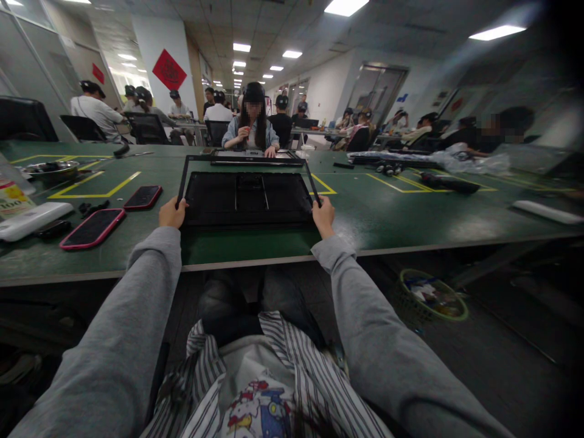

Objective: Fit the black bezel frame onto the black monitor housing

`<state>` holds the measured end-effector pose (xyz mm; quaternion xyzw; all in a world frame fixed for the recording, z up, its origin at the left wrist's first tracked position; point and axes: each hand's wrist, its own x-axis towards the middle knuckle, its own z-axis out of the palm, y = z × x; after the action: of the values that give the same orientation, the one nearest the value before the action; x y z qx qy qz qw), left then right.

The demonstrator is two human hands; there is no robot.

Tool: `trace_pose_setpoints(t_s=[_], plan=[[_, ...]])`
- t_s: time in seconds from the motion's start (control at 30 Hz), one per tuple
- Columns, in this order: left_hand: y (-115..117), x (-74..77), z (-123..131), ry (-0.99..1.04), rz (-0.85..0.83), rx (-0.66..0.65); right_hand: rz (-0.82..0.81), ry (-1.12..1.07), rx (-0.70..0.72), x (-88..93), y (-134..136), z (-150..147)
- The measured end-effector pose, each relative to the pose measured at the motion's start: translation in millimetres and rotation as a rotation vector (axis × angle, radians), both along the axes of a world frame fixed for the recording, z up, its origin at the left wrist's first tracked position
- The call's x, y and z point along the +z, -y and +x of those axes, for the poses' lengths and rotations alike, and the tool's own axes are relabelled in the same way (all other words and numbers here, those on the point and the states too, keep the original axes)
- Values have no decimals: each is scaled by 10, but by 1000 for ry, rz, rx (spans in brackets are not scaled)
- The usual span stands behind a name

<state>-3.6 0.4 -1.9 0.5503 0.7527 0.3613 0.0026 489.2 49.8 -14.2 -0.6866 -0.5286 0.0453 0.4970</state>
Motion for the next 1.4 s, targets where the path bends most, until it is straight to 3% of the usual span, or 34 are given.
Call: trace_pose_setpoints(t_s=[1.4], plan=[[-8, -14, -1, 21, 41, 1, 27, -26, 1, -32, -39, 22]])
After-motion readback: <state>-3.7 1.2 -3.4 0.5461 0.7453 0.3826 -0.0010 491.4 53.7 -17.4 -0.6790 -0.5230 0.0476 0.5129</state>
